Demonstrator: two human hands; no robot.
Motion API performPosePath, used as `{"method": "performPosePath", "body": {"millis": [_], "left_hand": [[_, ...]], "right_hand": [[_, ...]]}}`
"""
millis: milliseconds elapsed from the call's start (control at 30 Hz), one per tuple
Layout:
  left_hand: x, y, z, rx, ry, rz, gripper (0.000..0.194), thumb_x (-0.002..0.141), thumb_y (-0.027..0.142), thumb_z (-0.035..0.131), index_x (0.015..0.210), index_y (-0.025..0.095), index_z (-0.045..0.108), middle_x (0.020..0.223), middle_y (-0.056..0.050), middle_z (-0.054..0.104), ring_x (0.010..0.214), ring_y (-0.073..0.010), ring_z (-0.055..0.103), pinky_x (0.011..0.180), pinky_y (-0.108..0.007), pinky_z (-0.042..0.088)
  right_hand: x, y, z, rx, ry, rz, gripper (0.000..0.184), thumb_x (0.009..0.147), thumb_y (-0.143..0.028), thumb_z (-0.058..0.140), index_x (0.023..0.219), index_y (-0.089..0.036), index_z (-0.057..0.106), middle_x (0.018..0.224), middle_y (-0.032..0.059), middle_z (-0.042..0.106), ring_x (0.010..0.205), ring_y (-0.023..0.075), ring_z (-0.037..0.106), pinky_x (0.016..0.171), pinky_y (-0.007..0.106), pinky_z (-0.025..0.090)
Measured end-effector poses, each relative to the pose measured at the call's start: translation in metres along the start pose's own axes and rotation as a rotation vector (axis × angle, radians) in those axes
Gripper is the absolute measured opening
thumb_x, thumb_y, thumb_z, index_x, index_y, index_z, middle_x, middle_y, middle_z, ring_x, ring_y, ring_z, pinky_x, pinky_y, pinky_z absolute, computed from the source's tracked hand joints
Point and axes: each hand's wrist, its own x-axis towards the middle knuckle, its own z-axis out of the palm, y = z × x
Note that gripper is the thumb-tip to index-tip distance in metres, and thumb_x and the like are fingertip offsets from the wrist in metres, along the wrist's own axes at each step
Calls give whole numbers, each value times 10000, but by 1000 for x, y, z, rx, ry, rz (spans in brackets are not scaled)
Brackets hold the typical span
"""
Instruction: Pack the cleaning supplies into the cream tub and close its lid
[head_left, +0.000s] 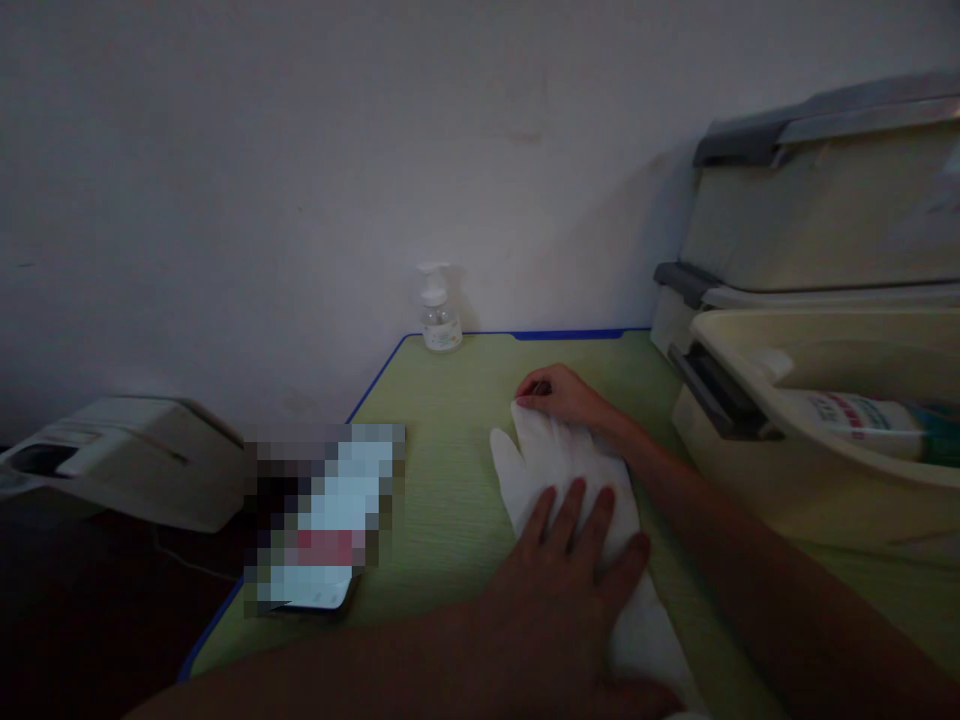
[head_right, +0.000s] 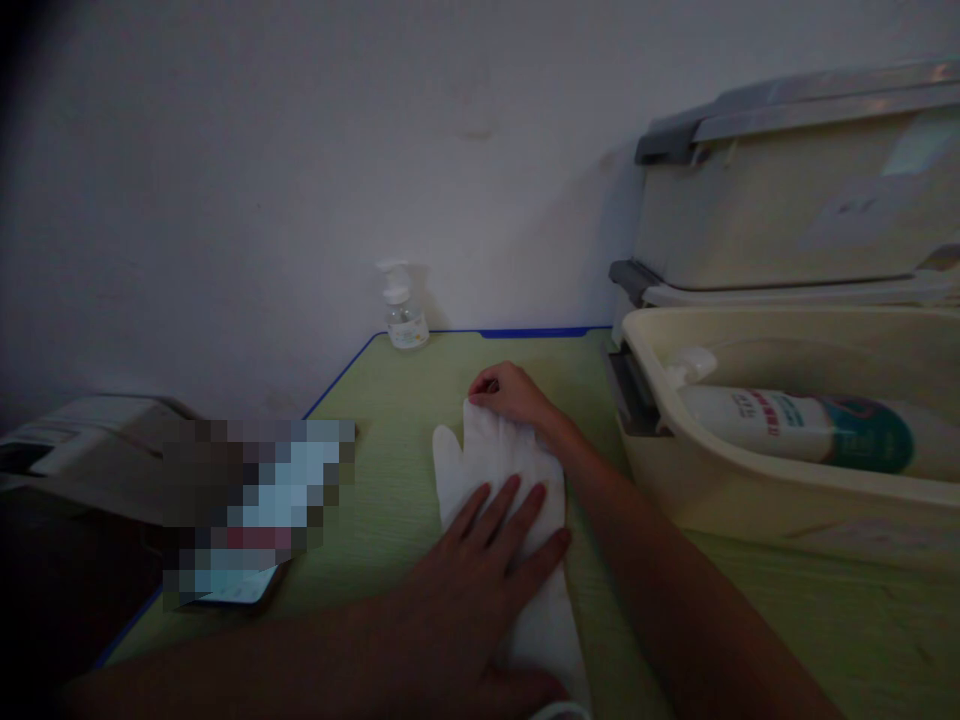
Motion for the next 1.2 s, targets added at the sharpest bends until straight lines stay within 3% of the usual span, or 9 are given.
{"method": "performPosePath", "body": {"millis": [433,767,967,1200], "left_hand": [[1,2,-1,-21,-10,-4,828,784,616,429,1402,136,158,1454,-218,3,1312,-374,-50,1043,-584,94],[2,3,-2,-57,-37,-20,854,778,592,454,1412,138,106,1450,-225,-31,1304,-378,-74,1043,-583,60],[2,3,-3,-52,-26,-20,864,768,594,471,1412,149,106,1451,-217,-43,1304,-387,-55,1039,-589,79],[2,2,-2,-40,-40,-4,823,795,612,411,1400,110,166,1441,-244,-18,1293,-382,-89,1036,-589,59]], "right_hand": [[11,3,12,-172,154,129,60,731,-119,614,672,-126,605,636,-16,601,602,105,548,606,253,434],[2,-6,21,-336,311,165,101,793,-154,533,742,-179,617,854,61,636,792,175,562,646,261,379],[-1,-8,22,-391,263,87,132,815,-131,494,756,-167,607,887,80,614,782,177,545,665,269,366],[4,-1,9,-322,122,-10,111,775,-98,532,724,-149,617,751,48,620,689,144,541,636,238,374]]}}
